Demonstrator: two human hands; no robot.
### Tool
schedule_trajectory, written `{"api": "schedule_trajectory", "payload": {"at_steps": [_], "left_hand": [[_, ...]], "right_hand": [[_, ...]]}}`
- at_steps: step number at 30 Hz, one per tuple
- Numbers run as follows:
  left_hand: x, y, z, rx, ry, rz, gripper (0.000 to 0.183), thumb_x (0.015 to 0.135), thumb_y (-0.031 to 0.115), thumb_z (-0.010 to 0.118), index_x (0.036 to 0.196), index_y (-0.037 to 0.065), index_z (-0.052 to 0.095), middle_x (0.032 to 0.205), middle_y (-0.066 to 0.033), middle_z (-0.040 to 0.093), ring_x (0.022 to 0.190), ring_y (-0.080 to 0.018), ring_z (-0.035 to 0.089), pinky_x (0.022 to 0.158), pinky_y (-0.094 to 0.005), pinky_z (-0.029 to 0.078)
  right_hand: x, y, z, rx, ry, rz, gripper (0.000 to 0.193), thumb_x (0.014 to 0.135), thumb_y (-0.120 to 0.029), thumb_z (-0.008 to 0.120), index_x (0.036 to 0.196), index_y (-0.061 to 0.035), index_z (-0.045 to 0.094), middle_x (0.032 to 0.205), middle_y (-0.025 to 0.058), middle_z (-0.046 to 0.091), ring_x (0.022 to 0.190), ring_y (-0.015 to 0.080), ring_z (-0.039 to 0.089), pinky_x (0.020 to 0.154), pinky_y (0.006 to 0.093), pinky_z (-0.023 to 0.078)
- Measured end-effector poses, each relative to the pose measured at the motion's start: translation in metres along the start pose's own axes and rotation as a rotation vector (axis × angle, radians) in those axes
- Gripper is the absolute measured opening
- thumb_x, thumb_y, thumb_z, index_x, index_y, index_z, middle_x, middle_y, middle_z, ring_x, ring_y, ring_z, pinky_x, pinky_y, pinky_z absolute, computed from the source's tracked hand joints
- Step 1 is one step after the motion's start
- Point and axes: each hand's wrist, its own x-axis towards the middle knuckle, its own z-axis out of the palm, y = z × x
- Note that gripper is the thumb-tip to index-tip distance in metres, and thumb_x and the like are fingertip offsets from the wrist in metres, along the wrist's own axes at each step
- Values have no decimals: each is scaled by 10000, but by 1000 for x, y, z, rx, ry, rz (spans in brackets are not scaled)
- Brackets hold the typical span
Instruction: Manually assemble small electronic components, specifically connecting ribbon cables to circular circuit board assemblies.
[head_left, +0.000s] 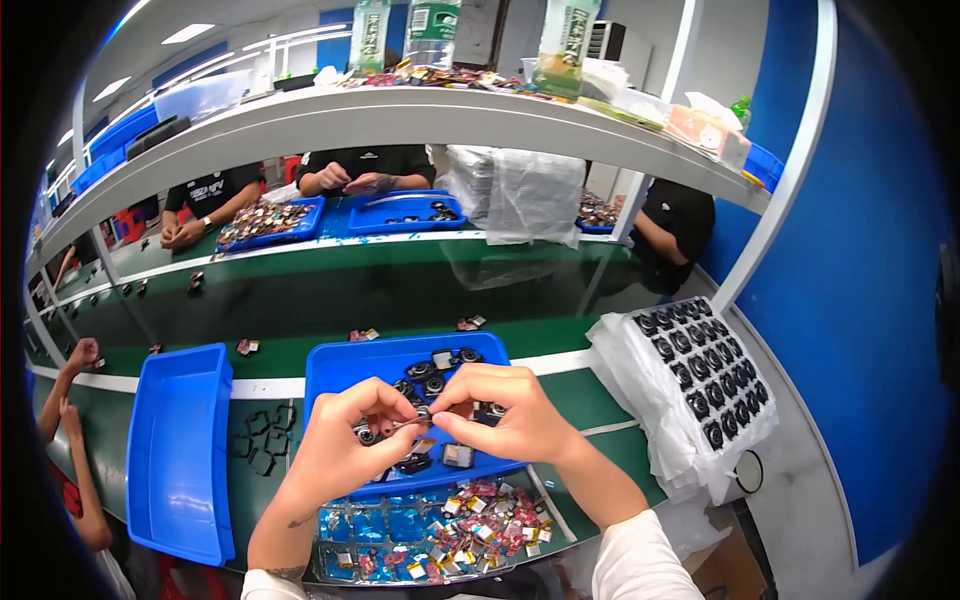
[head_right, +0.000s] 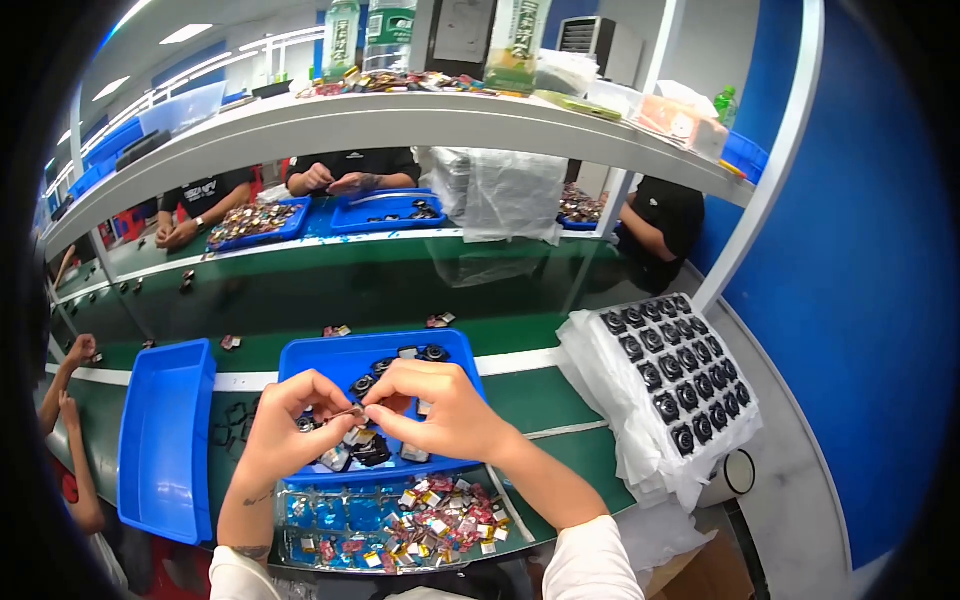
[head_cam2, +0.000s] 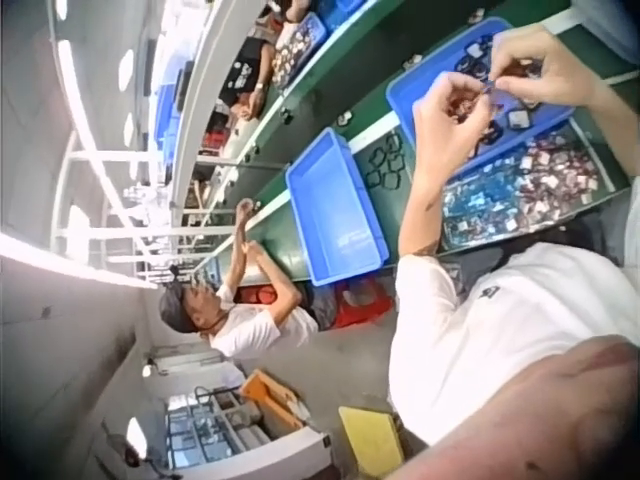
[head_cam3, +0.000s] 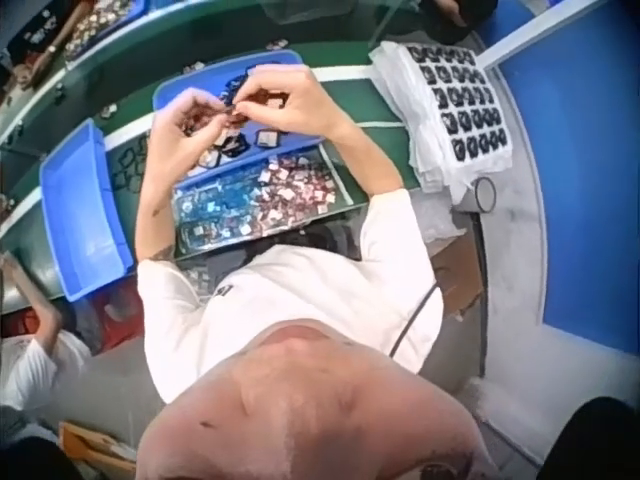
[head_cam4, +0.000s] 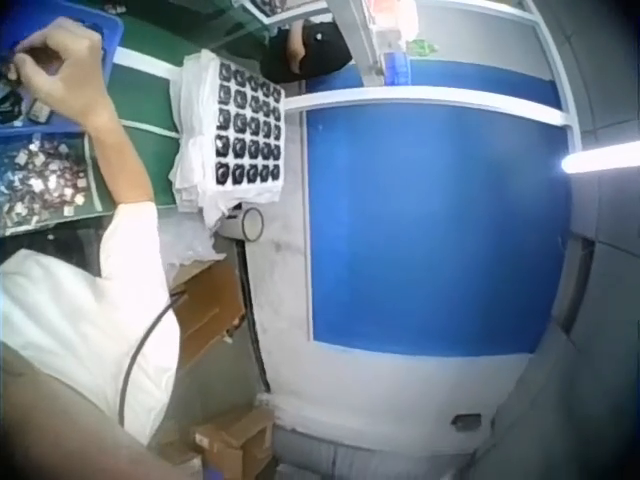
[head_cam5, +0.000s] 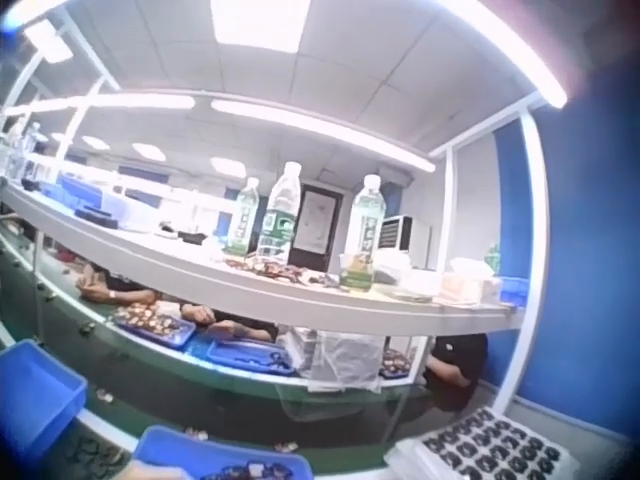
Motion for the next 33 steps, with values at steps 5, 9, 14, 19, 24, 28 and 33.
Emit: {"api": "schedule_trajectory", "payload": {"at_steps": [5,9,14,19,24,28,33], "left_hand": [[1,-12,5,-200,-31,-83,228,738,-4,641,965,-30,632,813,-72,683,741,-73,627,637,-197,480],[6,-15,1,-92,-86,-102,222,730,10,667,951,-14,659,788,-45,677,623,-48,503,610,-192,457],[-1,-8,1,-83,-45,-94,260,716,-2,688,975,-9,664,791,-51,675,667,-58,548,625,-204,468],[-3,-4,4,79,-22,-5,351,659,48,790,979,-20,665,744,-49,642,668,-78,553,631,-226,478],[11,-8,3,167,-1,75,143,769,69,698,864,-33,670,782,-86,668,698,-116,613,646,-246,484],[7,-18,3,-254,-51,-85,151,806,83,682,887,-43,665,823,-64,671,765,-100,618,691,-235,492],[9,-21,0,-137,-39,-85,187,793,100,708,920,-33,670,817,-52,667,750,-68,600,640,-198,481]], "right_hand": [[0,4,0,-15,-47,-94,158,725,28,680,880,-4,672,850,105,652,752,195,629,657,284,495],[-3,10,3,-144,-24,-178,238,723,20,697,953,-26,658,858,101,650,777,234,631,700,313,508],[-5,8,4,-214,30,-206,196,715,0,711,903,-28,663,851,86,649,786,237,626,682,320,504],[-2,6,6,-197,76,-162,173,689,22,720,847,-30,674,805,85,634,757,225,611,655,301,494],[1,13,-1,-99,84,-114,166,683,46,733,830,-14,685,791,82,637,691,162,608,613,263,485],[1,13,4,-17,107,-57,165,684,63,728,827,-3,679,779,78,628,670,129,588,589,230,469],[0,18,5,27,69,-19,168,687,78,719,831,-3,686,796,80,621,721,132,579,602,227,461]]}}
